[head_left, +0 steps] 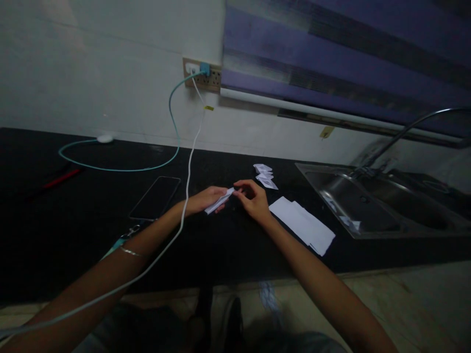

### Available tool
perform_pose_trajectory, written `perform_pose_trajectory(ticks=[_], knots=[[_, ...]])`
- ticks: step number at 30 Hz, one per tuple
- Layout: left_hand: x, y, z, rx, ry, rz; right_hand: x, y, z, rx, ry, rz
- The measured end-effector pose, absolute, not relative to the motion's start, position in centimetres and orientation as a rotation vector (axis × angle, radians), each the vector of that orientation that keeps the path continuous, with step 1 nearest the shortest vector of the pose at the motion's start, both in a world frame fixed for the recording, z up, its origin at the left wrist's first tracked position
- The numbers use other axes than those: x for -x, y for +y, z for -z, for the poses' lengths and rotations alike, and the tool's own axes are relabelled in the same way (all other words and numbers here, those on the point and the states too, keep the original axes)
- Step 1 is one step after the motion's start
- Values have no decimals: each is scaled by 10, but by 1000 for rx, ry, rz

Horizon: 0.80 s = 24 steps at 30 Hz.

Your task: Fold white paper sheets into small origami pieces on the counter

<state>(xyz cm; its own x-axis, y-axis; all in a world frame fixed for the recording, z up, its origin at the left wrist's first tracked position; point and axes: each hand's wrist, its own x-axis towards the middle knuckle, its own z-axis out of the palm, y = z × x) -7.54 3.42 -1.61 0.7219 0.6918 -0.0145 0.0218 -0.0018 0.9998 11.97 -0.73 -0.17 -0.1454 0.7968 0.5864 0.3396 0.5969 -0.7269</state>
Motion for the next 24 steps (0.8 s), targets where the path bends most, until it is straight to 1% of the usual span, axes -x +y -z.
perform_pose_trajectory(ticks=[6,17,21,24], knots=[[73,30,10,-1437,567,-590,-118,-9,1,881,-1781,-459],[72,35,8,-1435,551,-586,-121,-6,2,884,-1928,-454],[71,38,9,-1352,551,-513,-122,-5,3,884,-1951,-486],[76,39,7,-1226,452,-459,-124,-3,3,902,-1909,-510]])
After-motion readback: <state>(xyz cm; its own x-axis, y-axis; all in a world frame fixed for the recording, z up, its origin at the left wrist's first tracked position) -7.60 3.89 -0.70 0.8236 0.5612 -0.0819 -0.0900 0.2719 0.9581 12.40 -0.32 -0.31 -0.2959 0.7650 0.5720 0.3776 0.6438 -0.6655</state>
